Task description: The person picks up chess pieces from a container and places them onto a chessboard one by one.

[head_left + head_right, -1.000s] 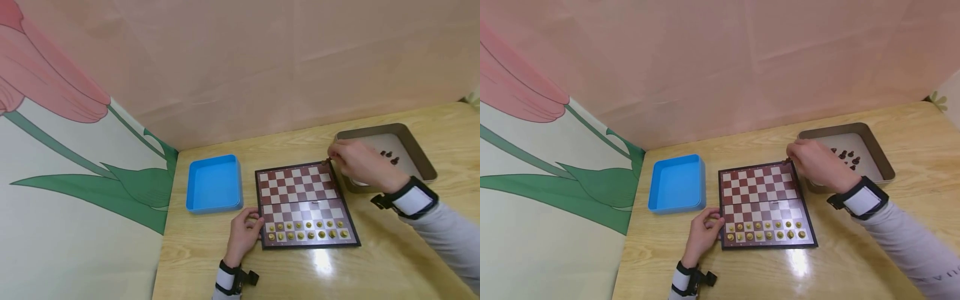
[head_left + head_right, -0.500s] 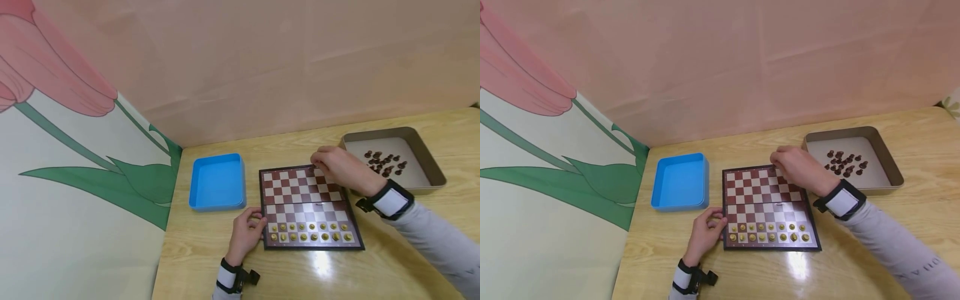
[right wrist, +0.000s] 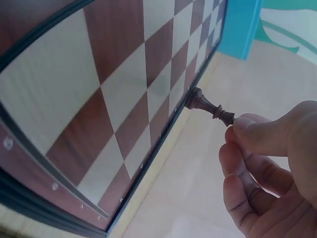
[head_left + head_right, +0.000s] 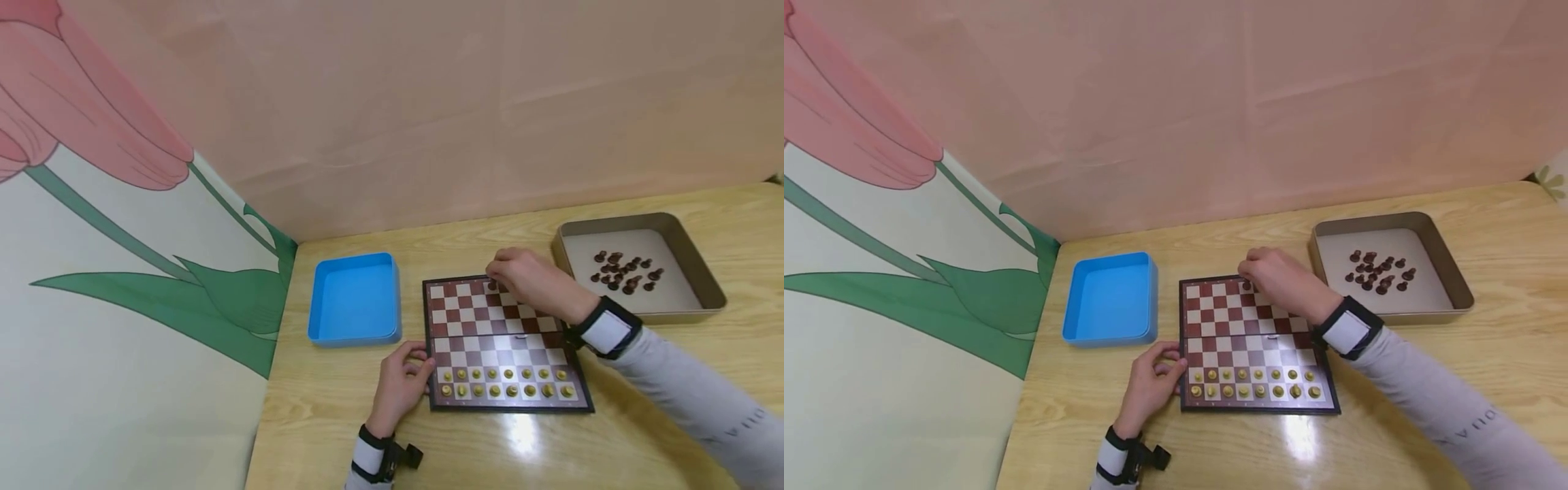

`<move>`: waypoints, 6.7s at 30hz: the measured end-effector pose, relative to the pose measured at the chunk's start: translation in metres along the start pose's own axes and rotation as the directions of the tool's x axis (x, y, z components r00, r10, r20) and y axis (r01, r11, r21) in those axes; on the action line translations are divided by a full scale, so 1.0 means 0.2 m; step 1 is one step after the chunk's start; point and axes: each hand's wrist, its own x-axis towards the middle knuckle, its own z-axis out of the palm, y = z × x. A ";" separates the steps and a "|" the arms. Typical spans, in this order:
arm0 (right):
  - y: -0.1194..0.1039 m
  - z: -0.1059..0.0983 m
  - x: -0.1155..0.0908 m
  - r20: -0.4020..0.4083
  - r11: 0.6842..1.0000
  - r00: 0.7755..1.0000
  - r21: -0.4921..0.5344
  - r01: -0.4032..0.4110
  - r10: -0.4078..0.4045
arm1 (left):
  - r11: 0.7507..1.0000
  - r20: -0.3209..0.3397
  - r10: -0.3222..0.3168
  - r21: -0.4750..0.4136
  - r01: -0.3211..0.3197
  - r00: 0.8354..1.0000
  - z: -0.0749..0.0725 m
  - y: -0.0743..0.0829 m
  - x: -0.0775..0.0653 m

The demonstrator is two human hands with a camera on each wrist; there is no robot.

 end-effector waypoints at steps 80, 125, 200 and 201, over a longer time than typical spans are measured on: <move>0.37 -0.26 -0.37 -0.109 0.981 0.978 -0.061 -0.185 0.177 | 0.999 0.021 -0.022 -0.035 0.023 1.000 -0.01 -0.01 0.00; 0.78 -0.18 -0.70 -0.025 0.917 0.921 -0.084 -0.390 0.389 | 0.999 0.013 -0.010 -0.045 0.011 1.000 0.00 -0.02 0.00; 0.15 -0.17 -0.13 -0.346 0.992 0.931 0.081 -0.096 0.118 | 1.000 0.007 0.001 -0.031 -0.001 1.000 -0.01 -0.03 0.02; 0.15 -0.16 -0.12 -0.339 0.992 0.934 0.089 -0.092 0.117 | 0.999 0.007 0.000 -0.035 0.000 1.000 -0.01 -0.03 0.02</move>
